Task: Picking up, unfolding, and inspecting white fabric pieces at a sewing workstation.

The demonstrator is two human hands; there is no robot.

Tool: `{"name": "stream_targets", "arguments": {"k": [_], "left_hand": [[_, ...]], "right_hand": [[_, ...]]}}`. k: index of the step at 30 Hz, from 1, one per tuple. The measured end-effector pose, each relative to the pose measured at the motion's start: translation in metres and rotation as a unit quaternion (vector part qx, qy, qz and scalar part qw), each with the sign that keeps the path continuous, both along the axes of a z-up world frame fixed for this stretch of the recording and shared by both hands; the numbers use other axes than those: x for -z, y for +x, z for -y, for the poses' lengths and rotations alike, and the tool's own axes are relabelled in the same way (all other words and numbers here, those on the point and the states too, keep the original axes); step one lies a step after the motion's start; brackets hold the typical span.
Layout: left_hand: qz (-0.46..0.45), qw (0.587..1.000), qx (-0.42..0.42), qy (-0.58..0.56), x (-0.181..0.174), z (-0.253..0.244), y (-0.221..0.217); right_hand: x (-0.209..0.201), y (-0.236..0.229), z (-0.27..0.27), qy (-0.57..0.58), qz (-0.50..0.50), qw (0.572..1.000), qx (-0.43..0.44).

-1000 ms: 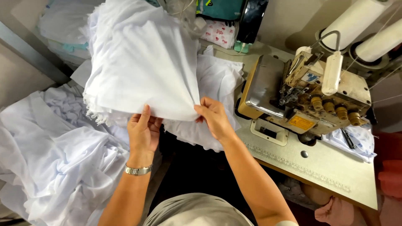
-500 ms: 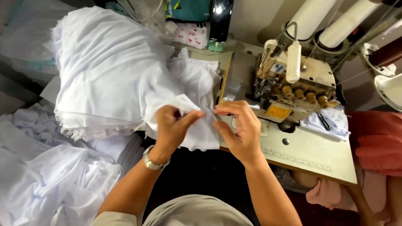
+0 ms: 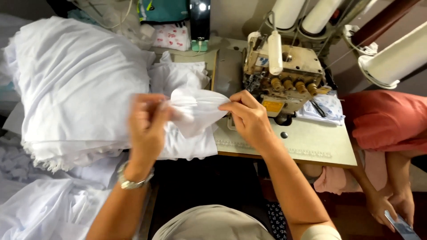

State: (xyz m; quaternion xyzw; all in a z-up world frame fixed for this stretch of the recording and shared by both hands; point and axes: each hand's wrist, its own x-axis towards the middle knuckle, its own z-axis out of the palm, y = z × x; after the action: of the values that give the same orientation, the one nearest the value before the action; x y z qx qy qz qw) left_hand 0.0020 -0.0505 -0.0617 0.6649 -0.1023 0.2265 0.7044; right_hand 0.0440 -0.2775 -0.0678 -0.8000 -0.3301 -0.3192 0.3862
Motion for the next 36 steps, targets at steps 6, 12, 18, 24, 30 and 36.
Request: {"name": "stream_targets", "arguments": {"k": [6,12,18,24,30,36], "left_hand": [[0.169,0.971,-0.086,0.149,-0.083,-0.032,-0.041],[0.141,0.880,0.062,0.449,-0.077,-0.040,0.004],[-0.036,0.908,0.223,0.352,-0.053,-0.035,0.033],[-0.037,0.918,0.347,-0.187,-0.070,-0.004,0.071],[-0.098,0.958,0.269,-0.036,-0.044,0.064,0.123],[-0.142,0.938,0.294,0.115,0.007,0.072,0.135]], "right_hand": [[-0.014,-0.026,0.044,-0.143,0.013,0.988,-0.057],[-0.078,-0.065,0.088,0.140,0.054,0.988,0.020],[-0.086,-0.064,0.132,0.288,-0.017,0.928,-0.235],[-0.044,-0.070,0.121,0.377,-0.078,0.922,-0.046],[0.017,-0.090,0.036,0.279,-0.342,0.865,-0.238],[0.070,-0.037,-0.027,0.392,-0.306,0.865,-0.063]]}}
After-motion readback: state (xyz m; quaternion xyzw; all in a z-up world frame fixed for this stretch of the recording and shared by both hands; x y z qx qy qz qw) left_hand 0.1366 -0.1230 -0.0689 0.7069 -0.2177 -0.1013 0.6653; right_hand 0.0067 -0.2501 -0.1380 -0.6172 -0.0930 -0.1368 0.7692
